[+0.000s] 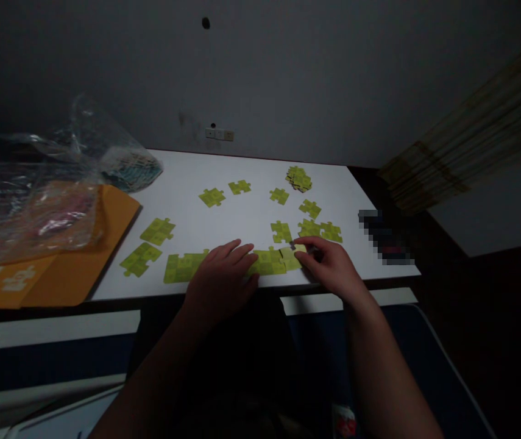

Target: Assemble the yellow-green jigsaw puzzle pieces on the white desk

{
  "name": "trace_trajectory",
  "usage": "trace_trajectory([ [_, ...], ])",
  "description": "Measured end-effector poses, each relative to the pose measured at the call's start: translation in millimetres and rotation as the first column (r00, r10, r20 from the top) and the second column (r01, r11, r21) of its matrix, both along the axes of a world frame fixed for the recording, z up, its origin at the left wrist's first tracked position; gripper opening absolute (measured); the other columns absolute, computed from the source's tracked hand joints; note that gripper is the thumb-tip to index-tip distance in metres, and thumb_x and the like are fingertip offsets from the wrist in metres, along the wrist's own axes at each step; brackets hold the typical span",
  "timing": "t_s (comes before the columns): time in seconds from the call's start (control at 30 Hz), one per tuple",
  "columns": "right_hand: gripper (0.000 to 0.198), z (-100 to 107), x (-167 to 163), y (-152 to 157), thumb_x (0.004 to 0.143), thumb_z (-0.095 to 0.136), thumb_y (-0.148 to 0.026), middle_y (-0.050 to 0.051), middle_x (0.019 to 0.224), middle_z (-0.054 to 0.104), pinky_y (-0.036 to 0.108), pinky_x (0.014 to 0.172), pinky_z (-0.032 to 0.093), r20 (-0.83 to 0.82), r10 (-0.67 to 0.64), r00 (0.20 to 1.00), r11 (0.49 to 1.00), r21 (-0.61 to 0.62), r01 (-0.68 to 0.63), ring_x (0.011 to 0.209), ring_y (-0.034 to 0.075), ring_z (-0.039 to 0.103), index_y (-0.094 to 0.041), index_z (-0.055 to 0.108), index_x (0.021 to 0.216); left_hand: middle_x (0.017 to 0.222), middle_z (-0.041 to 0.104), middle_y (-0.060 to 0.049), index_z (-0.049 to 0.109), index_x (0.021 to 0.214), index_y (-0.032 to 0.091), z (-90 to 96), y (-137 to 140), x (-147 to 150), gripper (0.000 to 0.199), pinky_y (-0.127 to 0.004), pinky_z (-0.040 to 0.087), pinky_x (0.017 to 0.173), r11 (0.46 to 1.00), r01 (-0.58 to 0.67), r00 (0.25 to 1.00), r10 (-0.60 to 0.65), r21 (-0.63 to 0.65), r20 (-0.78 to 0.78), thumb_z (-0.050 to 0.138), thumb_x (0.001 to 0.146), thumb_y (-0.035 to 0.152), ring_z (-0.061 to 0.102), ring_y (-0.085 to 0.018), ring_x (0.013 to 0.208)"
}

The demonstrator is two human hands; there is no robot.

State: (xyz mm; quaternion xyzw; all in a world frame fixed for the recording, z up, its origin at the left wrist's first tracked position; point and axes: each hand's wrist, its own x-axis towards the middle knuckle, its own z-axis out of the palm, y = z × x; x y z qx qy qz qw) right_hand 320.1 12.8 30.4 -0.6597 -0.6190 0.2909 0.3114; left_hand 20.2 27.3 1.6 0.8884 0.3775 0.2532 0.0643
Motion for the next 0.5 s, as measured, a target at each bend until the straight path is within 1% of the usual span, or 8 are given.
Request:
trace_trajectory([
  [0.07, 0.039, -4, 0, -6, 0.096, 0.076, -0.052, 0.006, 0.09, 0.079, 0.039, 0.067, 0.054, -0.051, -0.021, 0.998, 0.999, 0.025, 0.023, 0.072, 0.023, 0.068, -0.026, 0.084, 0.124, 0.151, 0.077, -0.013, 0.076, 0.134, 0.019, 1.2, -1, 0, 0.035, -0.067, 0.061, 0.116, 1.0, -0.009, 1.0, 0.009, -0.011, -0.006, 0.071, 0.102, 0.029, 0.068, -0.043, 0.145],
  [0.1, 0.037, -6, 1, -10, 0.098, 0.076, -0.053, 0.007, 0.094, 0.08, 0.041, 0.068, 0.056, -0.062, -0.028, 0.998, 0.998, 0.056, 0.031, 0.074, 0.024, 0.069, -0.028, 0.083, 0.124, 0.151, 0.077, -0.013, 0.076, 0.134, 0.019, 2.2, -1, 0, 0.034, -0.067, 0.061, 0.117, 1.0, -0.014, 1.0, 0.014, -0.017, -0.008, 0.071, 0.102, 0.029, 0.068, -0.042, 0.145],
  [0.2, 0.027, -15, 4, -25, 0.1, 0.076, -0.053, 0.012, 0.114, 0.082, 0.05, 0.081, 0.063, -0.01, -0.01, 1.0, 0.979, 0.204, 0.012, 0.09, 0.031, 0.075, -0.033, 0.081, 0.117, 0.151, 0.077, -0.012, 0.076, 0.134, 0.021, 4.8, -3, 1, 0.033, -0.065, 0.061, 0.117, 0.999, -0.019, 1.0, 0.019, -0.033, -0.007, 0.071, 0.102, 0.027, 0.067, -0.041, 0.146],
  [0.27, 0.019, -21, 7, -35, 0.097, 0.079, -0.05, 0.013, 0.112, 0.083, 0.058, 0.091, 0.065, 0.068, 0.006, 0.998, 0.958, 0.285, -0.025, 0.098, 0.036, 0.077, -0.036, 0.081, 0.109, 0.151, 0.077, -0.011, 0.076, 0.134, 0.022, 5.4, -4, 1, 0.034, -0.064, 0.061, 0.117, 0.999, -0.021, 1.0, 0.021, -0.034, 0.004, 0.072, 0.101, 0.027, 0.068, -0.04, 0.146],
  [0.33, 0.013, -26, 10, -41, 0.094, 0.083, -0.048, 0.013, 0.102, 0.082, 0.064, 0.095, 0.065, 0.1, -0.021, 0.995, 0.927, 0.374, -0.018, 0.099, 0.039, 0.078, -0.038, 0.08, 0.102, 0.151, 0.077, -0.011, 0.076, 0.134, 0.022, 4.8, -5, 1, 0.034, -0.063, 0.061, 0.117, 0.999, -0.027, 1.0, 0.027, -0.034, 0.012, 0.073, 0.101, 0.027, 0.067, -0.039, 0.146],
  [0.4, 0.015, -27, 8, -43, 0.091, 0.085, -0.047, 0.013, 0.1, 0.081, 0.066, 0.093, 0.066, 0.038, -0.098, 0.994, 0.892, 0.447, 0.071, 0.097, 0.04, 0.078, -0.038, 0.079, 0.102, 0.151, 0.077, -0.011, 0.076, 0.135, 0.021, 4.1, -5, 2, 0.035, -0.063, 0.06, 0.119, 0.999, -0.034, 0.999, 0.035, -0.036, 0.019, 0.075, 0.1, 0.026, 0.067, -0.039, 0.146],
  [0.43, 0.019, -25, 5, -41, 0.092, 0.084, -0.048, 0.013, 0.103, 0.081, 0.064, 0.09, 0.067, -0.022, -0.145, 0.989, 0.881, 0.452, 0.14, 0.095, 0.039, 0.078, -0.037, 0.078, 0.105, 0.151, 0.077, -0.011, 0.076, 0.135, 0.021, 3.9, -5, 2, 0.035, -0.062, 0.059, 0.119, 0.999, -0.036, 0.999, 0.037, -0.04, 0.02, 0.075, 0.1, 0.026, 0.067, -0.038, 0.146],
  [0.5, 0.029, -17, -6, -32, 0.094, 0.083, -0.051, 0.014, 0.111, 0.08, 0.058, 0.08, 0.068, -0.148, -0.217, 0.965, 0.891, 0.373, 0.258, 0.088, 0.035, 0.078, -0.034, 0.076, 0.116, 0.151, 0.077, -0.011, 0.076, 0.135, 0.021, 4.1, -6, 2, 0.036, -0.062, 0.059, 0.119, 0.998, -0.035, 0.999, 0.036, -0.049, 0.02, 0.076, 0.099, 0.026, 0.067, -0.038, 0.146],
])
